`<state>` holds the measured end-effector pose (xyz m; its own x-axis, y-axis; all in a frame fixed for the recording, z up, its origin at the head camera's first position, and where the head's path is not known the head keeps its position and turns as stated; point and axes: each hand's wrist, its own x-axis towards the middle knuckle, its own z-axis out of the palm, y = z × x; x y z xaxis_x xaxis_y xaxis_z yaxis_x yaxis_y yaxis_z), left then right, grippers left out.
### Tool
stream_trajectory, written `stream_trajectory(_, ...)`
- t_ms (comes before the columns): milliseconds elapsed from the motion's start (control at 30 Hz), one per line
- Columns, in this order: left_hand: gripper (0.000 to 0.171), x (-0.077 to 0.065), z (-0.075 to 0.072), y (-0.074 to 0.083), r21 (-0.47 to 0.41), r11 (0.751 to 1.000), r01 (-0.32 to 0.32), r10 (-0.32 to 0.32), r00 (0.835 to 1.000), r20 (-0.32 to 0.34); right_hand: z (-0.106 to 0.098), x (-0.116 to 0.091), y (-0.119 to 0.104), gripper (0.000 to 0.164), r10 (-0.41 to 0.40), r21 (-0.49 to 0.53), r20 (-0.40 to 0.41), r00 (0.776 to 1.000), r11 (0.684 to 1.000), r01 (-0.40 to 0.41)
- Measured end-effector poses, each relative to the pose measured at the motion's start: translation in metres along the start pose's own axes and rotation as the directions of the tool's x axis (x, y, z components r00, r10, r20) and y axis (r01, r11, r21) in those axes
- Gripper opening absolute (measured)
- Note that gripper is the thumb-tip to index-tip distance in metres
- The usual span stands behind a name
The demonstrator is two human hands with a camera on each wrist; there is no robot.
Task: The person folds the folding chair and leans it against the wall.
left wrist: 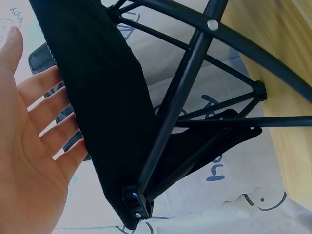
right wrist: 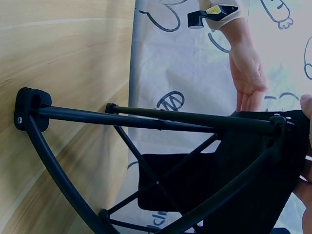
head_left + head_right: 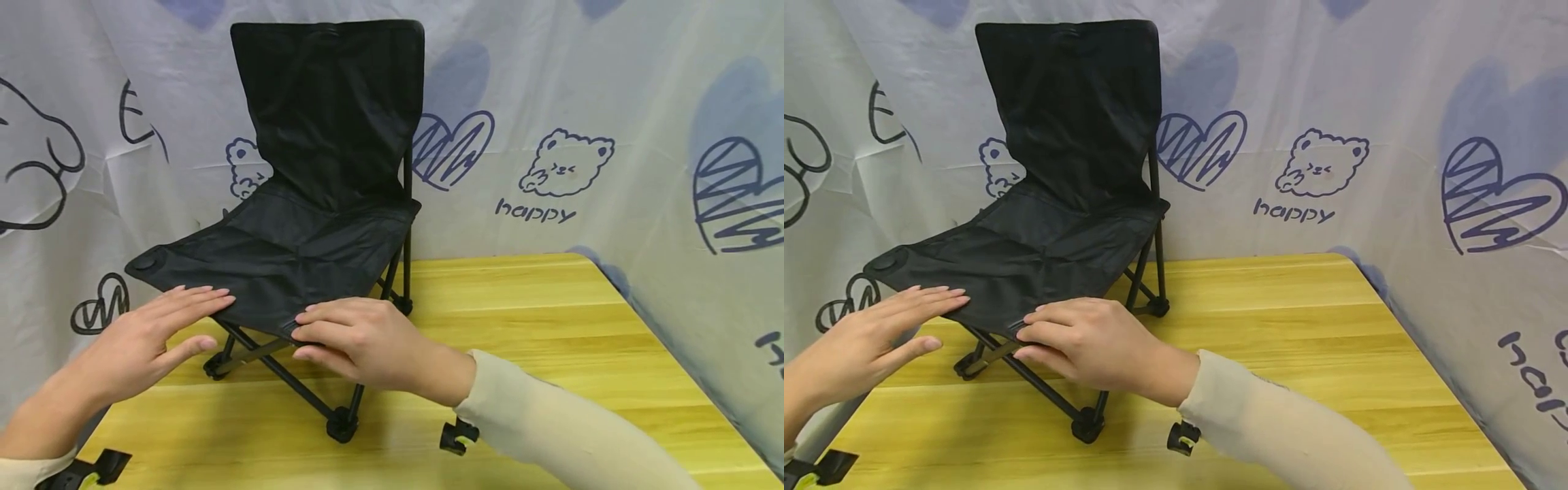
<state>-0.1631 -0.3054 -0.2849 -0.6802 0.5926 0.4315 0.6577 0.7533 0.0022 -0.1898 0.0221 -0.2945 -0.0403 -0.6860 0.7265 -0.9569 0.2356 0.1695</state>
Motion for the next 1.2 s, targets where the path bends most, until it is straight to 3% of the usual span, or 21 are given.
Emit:
stream_trajectory(200, 0.051, 0.001, -0.001, -0.005, 0.014, 1.0, 0.019, -0.019, 1.0, 0.009, -0.005, -0.01, 0.004, 0.021, 0.008, 0.035, -0.038, 0.999, 0.999, -0.006)
stream_trajectory(567, 0.053, 0.002, -0.002, -0.015, 0.033, 0.999, 0.022, -0.021, 0.999, -0.024, -0.018, -0.03, 0.017, 0.03, -0.021, 0.044, -0.082, 0.996, 0.999, 0.024)
stream_trajectory(800, 0.053, -0.002, -0.002, -0.02, 0.039, 0.993, 0.108, -0.107, 0.994, -0.024, -0.029, -0.045, 0.022, 0.035, 0.022, 0.089, -0.079, 0.997, 0.996, -0.015)
stream_trajectory(1000, 0.057, -0.009, -0.001, -0.028, 0.004, 0.979, 0.203, -0.203, 0.979, 0.0, -0.035, -0.056, 0.025, 0.035, 0.042, 0.092, -0.076, 0.996, 0.995, -0.035)
stream_trajectory(1200, 0.06, -0.011, 0.002, -0.032, -0.038, 0.973, 0.228, -0.229, 0.973, -0.007, -0.04, -0.065, 0.029, 0.036, 0.036, 0.08, -0.113, 0.993, 0.996, -0.027)
